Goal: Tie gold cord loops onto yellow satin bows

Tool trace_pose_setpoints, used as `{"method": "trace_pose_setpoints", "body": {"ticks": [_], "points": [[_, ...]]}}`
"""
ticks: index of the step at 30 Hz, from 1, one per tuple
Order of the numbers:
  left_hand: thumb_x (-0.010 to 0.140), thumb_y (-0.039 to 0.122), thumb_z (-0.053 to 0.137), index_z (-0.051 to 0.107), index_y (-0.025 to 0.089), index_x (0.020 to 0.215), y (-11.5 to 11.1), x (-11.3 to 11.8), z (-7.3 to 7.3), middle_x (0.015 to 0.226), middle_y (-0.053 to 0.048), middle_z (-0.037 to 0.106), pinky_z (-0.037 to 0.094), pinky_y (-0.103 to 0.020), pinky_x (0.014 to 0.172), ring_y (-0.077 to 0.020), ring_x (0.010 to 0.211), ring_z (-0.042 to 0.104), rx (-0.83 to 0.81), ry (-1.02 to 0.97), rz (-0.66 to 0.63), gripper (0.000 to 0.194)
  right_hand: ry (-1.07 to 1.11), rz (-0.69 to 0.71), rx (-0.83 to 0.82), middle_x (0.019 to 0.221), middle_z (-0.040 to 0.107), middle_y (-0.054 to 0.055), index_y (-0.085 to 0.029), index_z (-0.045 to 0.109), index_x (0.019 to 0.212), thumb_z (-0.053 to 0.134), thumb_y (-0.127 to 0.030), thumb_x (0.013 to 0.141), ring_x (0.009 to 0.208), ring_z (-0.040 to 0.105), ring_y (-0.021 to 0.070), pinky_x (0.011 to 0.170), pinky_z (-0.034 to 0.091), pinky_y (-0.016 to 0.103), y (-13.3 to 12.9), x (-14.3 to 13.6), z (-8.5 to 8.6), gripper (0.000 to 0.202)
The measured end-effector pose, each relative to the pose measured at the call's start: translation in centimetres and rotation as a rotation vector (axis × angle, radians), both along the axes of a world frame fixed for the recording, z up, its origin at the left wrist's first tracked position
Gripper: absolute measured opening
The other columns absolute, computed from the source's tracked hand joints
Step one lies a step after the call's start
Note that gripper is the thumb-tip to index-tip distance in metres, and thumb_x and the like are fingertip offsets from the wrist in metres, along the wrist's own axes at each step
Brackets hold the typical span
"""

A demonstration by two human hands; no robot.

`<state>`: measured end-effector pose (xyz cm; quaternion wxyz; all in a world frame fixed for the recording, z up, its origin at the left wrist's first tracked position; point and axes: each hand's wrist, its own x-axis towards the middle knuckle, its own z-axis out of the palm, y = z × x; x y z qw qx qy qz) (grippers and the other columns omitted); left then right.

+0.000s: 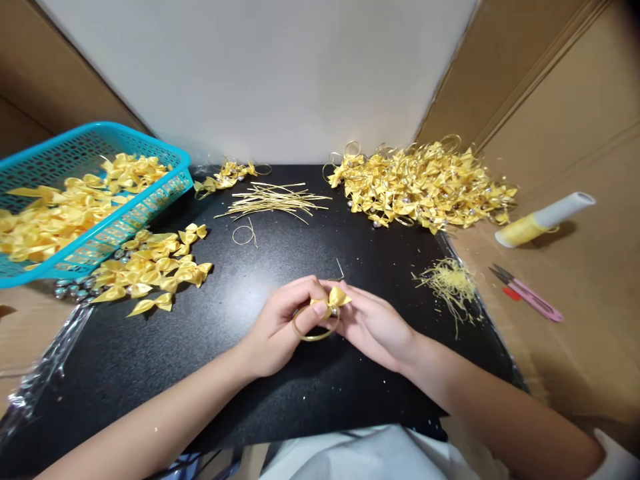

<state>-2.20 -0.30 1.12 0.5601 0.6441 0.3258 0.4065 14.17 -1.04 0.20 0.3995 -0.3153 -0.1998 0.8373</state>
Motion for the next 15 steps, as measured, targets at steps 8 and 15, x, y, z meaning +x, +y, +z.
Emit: {"method": "trace_pose_setpoints", "body": {"ticks": [8,15], "points": [[0.094,0.03,0.051,0.052,0.017,0.07,0.0,0.3,-0.6,0.069,0.002,0.047,0.032,-0.025,0.064,-0.0121,0.066,0.042,-0.02,0.068,-0.036,0.027,0.138,-0.205,-0.048,0.054,0.042,-0.006,-0.016,0.06,0.074,0.044,-0.023,0.099,0.054,0.048,0.0065,0.068,0.048,0.02,1.9,2.2,1.6,0.03],[0.088,0.032,0.059,0.058,0.015,0.068,0.2,0.8,-1.1,0.103,-0.006,0.056,0.038,-0.027,0.077,-0.0158,0.087,0.049,-0.322,-0.212,0.065,0.026,-0.018,-0.505,0.009,0.056,0.023,-0.007,-0.017,0.053,0.069,0.035,-0.017,0.1,0.047,0.022,0.0079,0.051,0.035,0.017,3.5,4.3,2.6,0.036]]}}
